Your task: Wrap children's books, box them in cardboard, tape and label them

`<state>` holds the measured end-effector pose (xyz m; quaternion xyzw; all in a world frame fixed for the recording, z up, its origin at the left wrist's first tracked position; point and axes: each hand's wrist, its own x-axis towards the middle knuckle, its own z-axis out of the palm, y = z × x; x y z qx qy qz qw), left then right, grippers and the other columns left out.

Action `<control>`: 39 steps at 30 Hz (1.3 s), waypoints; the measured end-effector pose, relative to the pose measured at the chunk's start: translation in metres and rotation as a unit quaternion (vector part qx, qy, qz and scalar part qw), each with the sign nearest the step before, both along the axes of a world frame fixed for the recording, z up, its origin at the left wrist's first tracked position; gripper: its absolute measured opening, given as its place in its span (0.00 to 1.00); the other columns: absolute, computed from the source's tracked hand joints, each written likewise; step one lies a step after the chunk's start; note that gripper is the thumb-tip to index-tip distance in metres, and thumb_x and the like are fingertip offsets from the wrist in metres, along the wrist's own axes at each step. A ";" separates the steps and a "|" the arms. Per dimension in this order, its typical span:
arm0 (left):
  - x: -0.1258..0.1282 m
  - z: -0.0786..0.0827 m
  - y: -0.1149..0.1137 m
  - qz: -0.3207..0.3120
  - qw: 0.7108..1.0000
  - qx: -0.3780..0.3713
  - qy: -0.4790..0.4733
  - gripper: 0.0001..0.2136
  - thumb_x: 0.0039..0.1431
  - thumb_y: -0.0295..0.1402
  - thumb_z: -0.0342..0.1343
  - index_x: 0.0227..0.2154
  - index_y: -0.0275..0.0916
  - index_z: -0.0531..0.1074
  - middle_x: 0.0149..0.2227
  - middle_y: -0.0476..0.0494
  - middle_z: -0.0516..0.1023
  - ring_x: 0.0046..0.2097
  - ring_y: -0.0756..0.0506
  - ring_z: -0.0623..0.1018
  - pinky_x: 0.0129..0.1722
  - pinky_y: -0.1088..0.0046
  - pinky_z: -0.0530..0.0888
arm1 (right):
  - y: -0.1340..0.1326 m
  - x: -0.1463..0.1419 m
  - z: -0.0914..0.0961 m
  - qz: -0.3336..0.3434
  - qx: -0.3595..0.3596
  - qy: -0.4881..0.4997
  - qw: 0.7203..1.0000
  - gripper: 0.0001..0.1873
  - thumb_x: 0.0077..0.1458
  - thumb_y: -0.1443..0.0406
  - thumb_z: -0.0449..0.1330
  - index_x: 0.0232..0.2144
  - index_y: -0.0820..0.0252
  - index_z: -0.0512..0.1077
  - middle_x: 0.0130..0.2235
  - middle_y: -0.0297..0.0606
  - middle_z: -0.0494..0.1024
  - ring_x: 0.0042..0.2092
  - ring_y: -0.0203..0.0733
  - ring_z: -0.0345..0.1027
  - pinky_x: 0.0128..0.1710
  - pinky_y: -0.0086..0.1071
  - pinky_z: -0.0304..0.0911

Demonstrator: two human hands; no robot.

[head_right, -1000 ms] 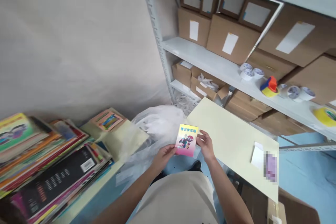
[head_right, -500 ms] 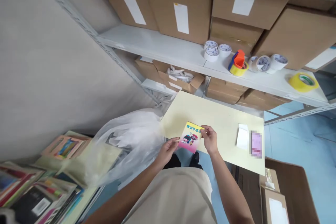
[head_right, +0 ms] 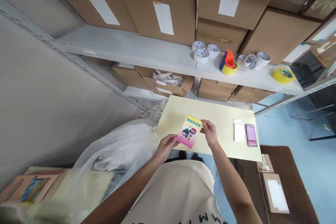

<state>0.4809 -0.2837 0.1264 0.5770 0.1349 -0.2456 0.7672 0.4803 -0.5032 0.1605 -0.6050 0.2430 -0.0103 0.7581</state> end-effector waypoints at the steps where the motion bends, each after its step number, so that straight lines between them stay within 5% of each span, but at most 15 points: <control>1: 0.003 -0.001 0.004 -0.004 1.000 -0.011 0.002 0.24 0.35 0.52 0.69 0.29 0.38 0.74 0.28 0.46 0.78 0.32 0.47 0.78 0.41 0.66 0.74 | 0.002 0.001 0.000 0.003 -0.002 0.000 1.000 0.21 0.45 0.49 0.66 0.36 0.55 0.76 0.32 0.36 0.81 0.30 0.40 0.74 0.34 0.37 0.69; 6: 0.013 -0.001 0.020 -0.030 0.995 -0.080 0.050 0.23 0.33 0.50 0.71 0.27 0.37 0.73 0.24 0.51 0.73 0.26 0.53 0.71 0.36 0.71 0.73 | 0.010 0.002 0.005 0.035 -0.005 -0.051 0.998 0.17 0.49 0.56 0.61 0.41 0.53 0.78 0.35 0.36 0.80 0.34 0.41 0.74 0.38 0.38 0.68; 12: 0.022 0.008 0.015 -0.129 0.977 -0.128 0.107 0.20 0.35 0.46 0.72 0.26 0.37 0.76 0.23 0.49 0.74 0.26 0.51 0.72 0.34 0.69 0.72 | 0.008 0.023 0.031 0.164 -0.124 -0.134 0.969 0.15 0.41 0.62 0.69 0.36 0.51 0.78 0.50 0.39 0.76 0.52 0.47 0.68 0.47 0.39 0.66; 17: 0.033 0.013 0.013 -0.057 0.993 -0.093 0.034 0.18 0.42 0.48 0.67 0.31 0.41 0.78 0.37 0.43 0.81 0.42 0.43 0.78 0.41 0.66 0.74 | 0.004 0.039 0.041 0.226 -0.093 -0.083 0.966 0.13 0.45 0.55 0.69 0.28 0.56 0.73 0.28 0.31 0.74 0.32 0.38 0.69 0.34 0.33 0.67; 21: 0.041 0.016 0.024 -0.038 0.995 -0.095 -0.015 0.25 0.49 0.60 0.56 0.32 0.40 0.76 0.39 0.39 0.81 0.43 0.40 0.79 0.43 0.61 0.75 | 0.002 0.043 0.043 0.229 -0.096 -0.039 0.968 0.17 0.43 0.53 0.69 0.29 0.58 0.73 0.25 0.30 0.73 0.27 0.34 0.65 0.24 0.27 0.62; 27: 0.035 0.014 0.017 -0.058 0.990 0.060 -0.114 0.20 0.39 0.48 0.68 0.29 0.37 0.77 0.31 0.42 0.81 0.34 0.45 0.79 0.39 0.68 0.75 | 0.016 0.038 0.040 0.128 -0.085 -0.018 0.988 0.22 0.39 0.51 0.70 0.33 0.59 0.74 0.27 0.32 0.76 0.27 0.35 0.67 0.25 0.28 0.63; 32: 0.026 0.010 0.011 -0.032 0.993 0.051 -0.098 0.19 0.40 0.47 0.67 0.30 0.37 0.77 0.30 0.43 0.81 0.33 0.46 0.78 0.37 0.69 0.75 | 0.023 0.019 0.035 0.066 0.000 -0.020 0.998 0.27 0.40 0.47 0.69 0.38 0.57 0.75 0.33 0.37 0.81 0.35 0.42 0.75 0.37 0.37 0.70; 39: 0.015 0.001 0.013 -0.081 0.992 0.024 -0.093 0.21 0.42 0.48 0.67 0.36 0.37 0.77 0.37 0.40 0.82 0.37 0.45 0.80 0.38 0.69 0.76 | 0.020 0.009 0.032 0.038 -0.001 -0.020 0.999 0.29 0.39 0.47 0.70 0.41 0.58 0.75 0.36 0.39 0.82 0.38 0.47 0.77 0.39 0.42 0.71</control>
